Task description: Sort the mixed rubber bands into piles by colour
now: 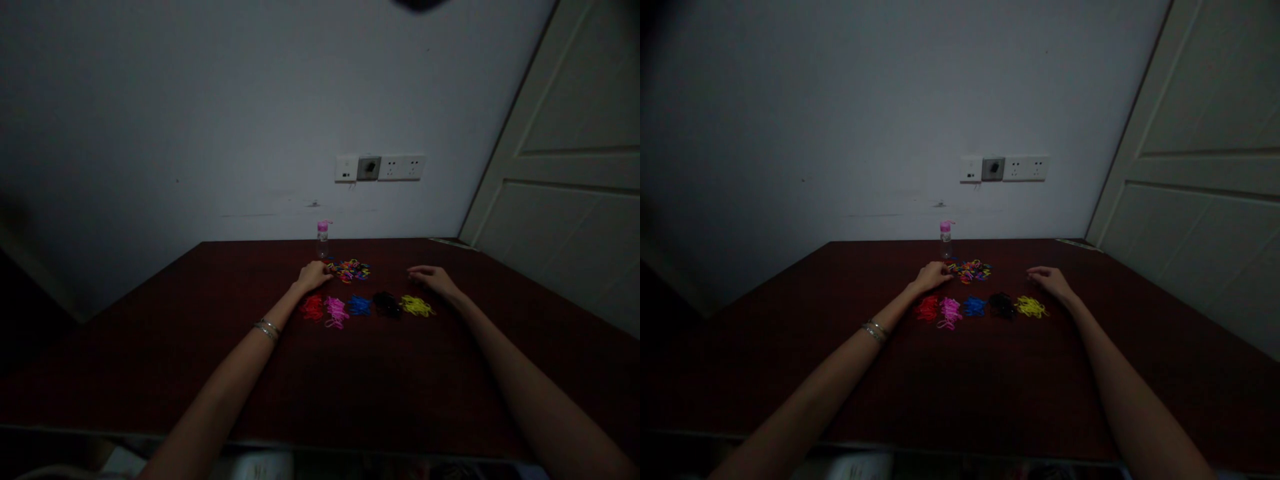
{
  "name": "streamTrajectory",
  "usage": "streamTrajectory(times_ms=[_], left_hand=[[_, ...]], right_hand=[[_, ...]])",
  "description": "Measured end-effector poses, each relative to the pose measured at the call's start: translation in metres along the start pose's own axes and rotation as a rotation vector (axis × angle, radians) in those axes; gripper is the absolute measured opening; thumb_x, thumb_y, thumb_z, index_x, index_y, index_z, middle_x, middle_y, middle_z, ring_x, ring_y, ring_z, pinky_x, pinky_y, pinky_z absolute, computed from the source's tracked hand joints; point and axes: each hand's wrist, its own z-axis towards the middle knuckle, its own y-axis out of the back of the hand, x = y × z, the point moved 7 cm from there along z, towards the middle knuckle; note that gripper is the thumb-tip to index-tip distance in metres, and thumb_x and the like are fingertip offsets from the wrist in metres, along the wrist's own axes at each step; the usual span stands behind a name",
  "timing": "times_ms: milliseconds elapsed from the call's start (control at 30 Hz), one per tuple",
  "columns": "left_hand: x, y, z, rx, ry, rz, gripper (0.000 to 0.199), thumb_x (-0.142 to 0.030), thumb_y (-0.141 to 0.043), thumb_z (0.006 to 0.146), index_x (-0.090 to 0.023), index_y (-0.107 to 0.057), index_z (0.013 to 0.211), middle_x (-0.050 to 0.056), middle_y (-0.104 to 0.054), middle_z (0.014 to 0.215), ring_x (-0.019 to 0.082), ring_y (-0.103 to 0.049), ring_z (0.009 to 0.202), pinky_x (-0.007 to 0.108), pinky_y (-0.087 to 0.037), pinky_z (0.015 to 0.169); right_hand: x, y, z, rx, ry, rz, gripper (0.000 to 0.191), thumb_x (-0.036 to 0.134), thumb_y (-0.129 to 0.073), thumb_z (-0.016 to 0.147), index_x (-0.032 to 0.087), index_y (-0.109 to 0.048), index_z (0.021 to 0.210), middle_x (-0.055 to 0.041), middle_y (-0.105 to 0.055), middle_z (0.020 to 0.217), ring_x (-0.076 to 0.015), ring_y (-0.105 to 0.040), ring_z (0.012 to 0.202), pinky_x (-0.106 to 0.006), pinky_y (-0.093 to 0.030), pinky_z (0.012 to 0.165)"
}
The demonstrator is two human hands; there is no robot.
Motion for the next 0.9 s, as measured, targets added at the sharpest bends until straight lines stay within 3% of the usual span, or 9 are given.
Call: streamTrajectory(times_ms=[600,733,833,900], left_hand=[[0.002,-0.001,-0.004,-0.046,0.033,-0.028,0.02,-0.03,-0.052,0.077,-0.022,-0.068,0.088,0.006,-0.066,0.094,0.019,-0.059,0.089,0.027,-0.044,0.076],[0.008,0.01,0.003,-0.061,0.04,-0.075,0.02,-0.026,-0.054,0.074,-0.021,-0.069,0.085,0.006,-0.066,0.092,0.018,-0.059,0.086,0.025,-0.043,0.075],[0.01,0.022,0.009,0.021,0.01,-0.181,0.02,-0.025,-0.057,0.069,-0.015,-0.07,0.081,0.006,-0.067,0.083,0.015,-0.059,0.078,0.022,-0.043,0.07],[0.005,0.027,0.01,0.159,-0.064,-0.271,0.021,-0.024,-0.059,0.065,-0.012,-0.07,0.078,0.005,-0.066,0.074,0.013,-0.057,0.069,0.02,-0.042,0.064]], right_hand=[[-0.002,-0.003,0.003,0.019,0.068,-0.038,0.028,0.026,-0.057,0.067,0.012,-0.067,0.089,-0.0074,-0.068,0.075,-0.0129,-0.058,0.061,-0.021,-0.042,0.051],[-0.001,-0.002,0.001,0.015,0.066,-0.038,0.027,0.025,-0.058,0.066,0.012,-0.068,0.088,-0.0079,-0.069,0.075,-0.0137,-0.058,0.061,-0.022,-0.043,0.053],[-0.002,-0.002,0.003,0.014,0.068,-0.052,0.026,0.025,-0.059,0.066,0.012,-0.068,0.087,-0.0078,-0.069,0.075,-0.014,-0.058,0.06,-0.023,-0.043,0.053],[-0.004,-0.003,0.005,0.018,0.068,-0.054,0.026,0.024,-0.059,0.066,0.012,-0.068,0.088,-0.0074,-0.069,0.074,-0.0141,-0.059,0.061,-0.023,-0.043,0.054]])
